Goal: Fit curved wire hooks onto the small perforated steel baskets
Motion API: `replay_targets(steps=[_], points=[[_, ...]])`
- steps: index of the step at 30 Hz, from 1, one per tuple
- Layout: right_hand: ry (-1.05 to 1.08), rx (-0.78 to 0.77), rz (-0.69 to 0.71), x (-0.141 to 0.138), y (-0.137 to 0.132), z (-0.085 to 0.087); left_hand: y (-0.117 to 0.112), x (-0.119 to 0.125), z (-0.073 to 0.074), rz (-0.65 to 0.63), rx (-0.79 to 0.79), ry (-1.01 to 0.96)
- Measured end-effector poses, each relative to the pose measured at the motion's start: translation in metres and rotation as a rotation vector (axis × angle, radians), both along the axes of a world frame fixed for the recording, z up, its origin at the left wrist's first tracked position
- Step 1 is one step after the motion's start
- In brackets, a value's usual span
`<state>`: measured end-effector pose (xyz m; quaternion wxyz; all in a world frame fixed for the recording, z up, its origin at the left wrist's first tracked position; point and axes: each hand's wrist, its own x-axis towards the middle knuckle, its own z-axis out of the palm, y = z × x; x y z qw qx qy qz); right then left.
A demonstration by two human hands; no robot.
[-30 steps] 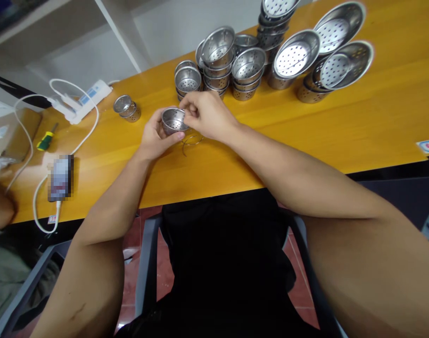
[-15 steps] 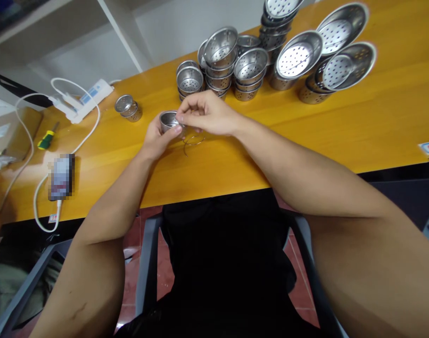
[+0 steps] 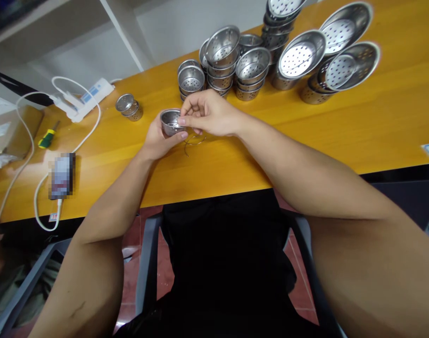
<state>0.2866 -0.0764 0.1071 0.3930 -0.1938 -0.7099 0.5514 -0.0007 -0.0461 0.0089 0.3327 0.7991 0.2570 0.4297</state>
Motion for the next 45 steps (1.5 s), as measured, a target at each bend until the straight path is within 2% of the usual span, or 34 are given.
replay_targets(steps=[10,18,21,24,26,29,32,37,45], points=[[-0.026,0.022,0.023,-0.003,0.001,-0.004,0.003,-0.003,0.002,-0.016,0.072,0.030],[-0.095,0.022,-0.031,-0.003,-0.003,-0.002,-0.004,0.002,0.009,0.066,-0.014,0.015],[-0.099,0.063,-0.131,-0.005,-0.003,-0.004,-0.003,0.004,0.009,0.098,-0.019,-0.001],[-0.121,0.152,-0.294,-0.005,-0.001,-0.008,-0.001,0.004,0.007,0.151,-0.031,-0.011],[-0.162,0.216,-0.347,-0.003,0.001,-0.012,0.000,0.003,0.006,0.183,-0.047,-0.016],[-0.224,0.294,-0.327,-0.001,0.002,-0.017,0.000,0.002,0.005,0.212,-0.065,-0.022],[-0.255,0.362,-0.250,-0.001,0.003,-0.023,0.001,0.003,0.005,0.210,-0.046,-0.026],[-0.273,0.418,-0.157,-0.001,0.007,-0.031,0.004,0.002,0.003,0.196,0.004,0.002],[-0.285,0.437,-0.183,-0.002,0.007,-0.031,0.010,0.000,-0.008,0.121,0.059,0.018]])
